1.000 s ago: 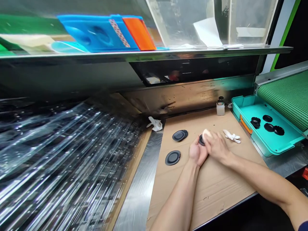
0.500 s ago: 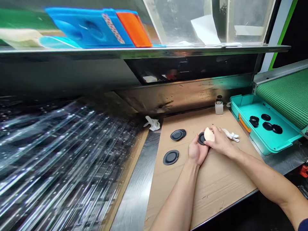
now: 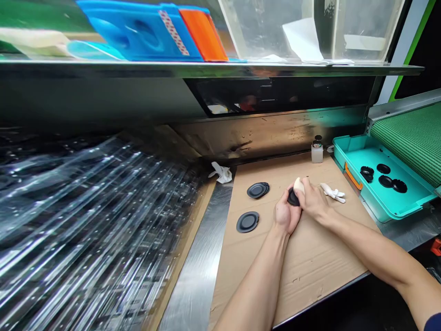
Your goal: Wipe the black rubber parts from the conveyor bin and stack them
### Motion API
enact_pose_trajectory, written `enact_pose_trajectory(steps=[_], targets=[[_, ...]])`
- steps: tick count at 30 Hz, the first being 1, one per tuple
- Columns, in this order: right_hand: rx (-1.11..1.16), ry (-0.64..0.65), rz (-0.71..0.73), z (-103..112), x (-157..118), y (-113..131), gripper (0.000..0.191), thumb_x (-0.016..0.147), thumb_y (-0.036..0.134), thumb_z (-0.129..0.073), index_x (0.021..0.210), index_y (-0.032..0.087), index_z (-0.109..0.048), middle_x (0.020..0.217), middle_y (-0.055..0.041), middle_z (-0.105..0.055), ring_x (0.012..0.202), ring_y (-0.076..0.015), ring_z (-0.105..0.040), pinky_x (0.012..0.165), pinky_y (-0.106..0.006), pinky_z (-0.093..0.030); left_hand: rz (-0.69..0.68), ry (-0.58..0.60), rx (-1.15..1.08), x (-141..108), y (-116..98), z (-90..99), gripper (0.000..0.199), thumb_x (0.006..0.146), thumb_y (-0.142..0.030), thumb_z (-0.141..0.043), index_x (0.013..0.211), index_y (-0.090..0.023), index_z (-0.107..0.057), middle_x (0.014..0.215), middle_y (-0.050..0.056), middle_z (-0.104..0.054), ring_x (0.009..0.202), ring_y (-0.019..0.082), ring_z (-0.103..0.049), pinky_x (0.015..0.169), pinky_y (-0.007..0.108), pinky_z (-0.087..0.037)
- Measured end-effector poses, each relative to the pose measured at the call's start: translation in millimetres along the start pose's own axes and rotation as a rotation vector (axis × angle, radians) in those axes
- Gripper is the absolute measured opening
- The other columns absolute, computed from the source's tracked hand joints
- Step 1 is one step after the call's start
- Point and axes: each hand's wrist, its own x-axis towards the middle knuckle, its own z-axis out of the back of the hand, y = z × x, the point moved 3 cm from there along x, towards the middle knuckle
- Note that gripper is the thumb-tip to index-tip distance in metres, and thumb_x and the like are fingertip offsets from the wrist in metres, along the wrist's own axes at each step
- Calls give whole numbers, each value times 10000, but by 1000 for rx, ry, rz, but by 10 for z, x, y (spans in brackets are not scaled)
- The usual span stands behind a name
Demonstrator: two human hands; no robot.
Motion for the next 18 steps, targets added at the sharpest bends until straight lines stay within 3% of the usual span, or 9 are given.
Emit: enact_pose_trajectory(steps=[5, 7, 12, 16, 18], targets=[[-104, 63, 121, 25, -7, -14, 345, 1046, 388, -436, 1340, 225, -512, 1207, -117, -719, 995, -264, -689, 800, -332, -477, 38, 3, 6, 0, -21, 22, 374, 1057, -309, -400, 1228, -164, -699, 1354, 119, -690, 1263, 235, -646, 1125, 415, -491], [-117, 49, 106, 76, -12, -83, 321, 1054, 379, -432, 1317, 230, -538, 1154, -102, -736, 989, -256, -691, 813, -326, -467, 44, -18, 8, 10, -39, 44, 402, 1066, -312, -371, 1256, -157, -690, 1310, 134, -710, 1227, 229, -662, 1110, 432, -504], [-70, 152, 206, 159, -37, -182, 304, 1006, 372, -553, 1286, 259, -593, 1162, -67, -736, 1016, -237, -689, 809, -295, -453, 84, -77, -8, 26, -44, 74, 415, 1070, -319, -359, 1253, -129, -678, 1285, 157, -716, 1178, 244, -685, 1082, 457, -521], [-7, 76, 159, 152, 19, -162, 308, 1023, 375, -522, 1302, 267, -593, 1087, -52, -744, 993, -227, -686, 834, -293, -455, 103, -68, 11, 11, -18, 61, 414, 1068, -297, -356, 1269, -124, -674, 1223, 148, -737, 1147, 221, -695, 1082, 412, -523], [-19, 100, 179, 116, 30, -130, 310, 1004, 399, -555, 1287, 280, -601, 1097, -47, -742, 1000, -238, -682, 836, -300, -458, 109, -71, 22, 1, -18, 60, 438, 1070, -316, -340, 1284, -120, -669, 1233, 158, -731, 1149, 235, -698, 1076, 423, -528]])
